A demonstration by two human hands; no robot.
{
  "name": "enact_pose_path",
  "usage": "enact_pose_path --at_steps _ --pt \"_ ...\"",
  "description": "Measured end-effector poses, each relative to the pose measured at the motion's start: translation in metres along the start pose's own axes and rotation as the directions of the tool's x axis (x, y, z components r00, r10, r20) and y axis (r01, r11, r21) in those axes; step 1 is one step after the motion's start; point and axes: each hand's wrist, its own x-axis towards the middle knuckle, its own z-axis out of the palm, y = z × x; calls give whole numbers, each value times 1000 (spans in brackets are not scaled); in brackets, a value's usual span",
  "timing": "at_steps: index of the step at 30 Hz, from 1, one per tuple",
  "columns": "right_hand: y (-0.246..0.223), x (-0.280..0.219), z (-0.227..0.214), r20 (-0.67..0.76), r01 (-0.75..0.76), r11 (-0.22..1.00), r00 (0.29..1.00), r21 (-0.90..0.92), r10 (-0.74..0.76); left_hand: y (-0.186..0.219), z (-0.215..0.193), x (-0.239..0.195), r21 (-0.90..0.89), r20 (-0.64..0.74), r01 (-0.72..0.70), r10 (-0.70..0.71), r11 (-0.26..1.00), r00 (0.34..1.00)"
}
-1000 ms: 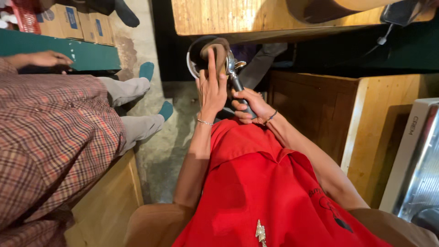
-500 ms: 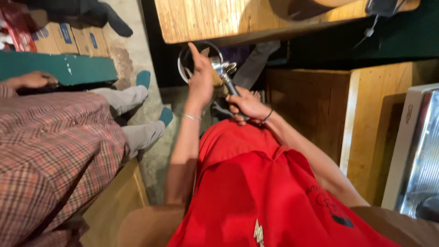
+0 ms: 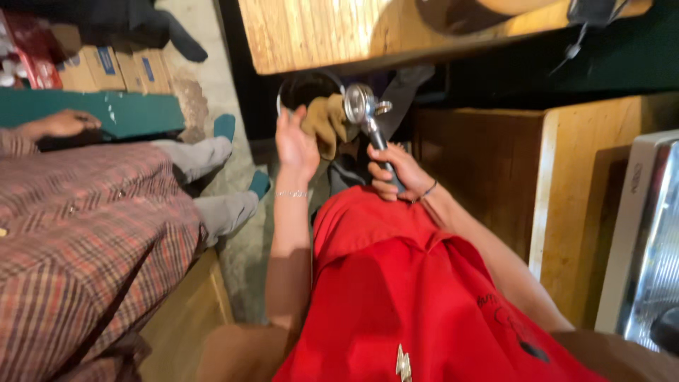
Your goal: The person prepares espresso by dosing coffee grounds into a portafilter, tamping the grounds, and locking the portafilter into the espresso machine. They repeat this process for a second shot, using a scale to measure the grounds and a tamper to compress them.
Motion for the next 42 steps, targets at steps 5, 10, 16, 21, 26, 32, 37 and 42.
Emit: enact_pose_path --at_steps 5,10,16,21,26,32,37,42 --pt "-3 1 -10 32 -72 988 997 137 69 -10 -5 2 -185 -29 147 -155 972 987" --pt "-7 -2 -14 84 -117 981 991 154 105 10 52 -23 403 401 -368 199 838 894" --pt "-12 -1 -21 201 -214 948 965 238 168 64 119 -84 510 747 -804 -306 -307 590" --pt "-5 -4 -31 248 -233 937 954 260 169 59 119 -69 -34 859 -618 -339 -785 383" --pt "-9 -8 -22 272 -294 927 935 232 228 58 109 -34 34 848 -848 -434 -529 305" --pt "-6 0 -20 95 -138 986 987 96 129 25 73 0 467 856 -866 -154 -180 494" --pt "-16 0 8 -7 -25 997 1000 -79 25 -25 58 1 726 311 -493 411 479 857" --pt "-25 -6 11 38 40 997 999 -64 -38 -12 41 -21 636 70 -185 183 749 981"
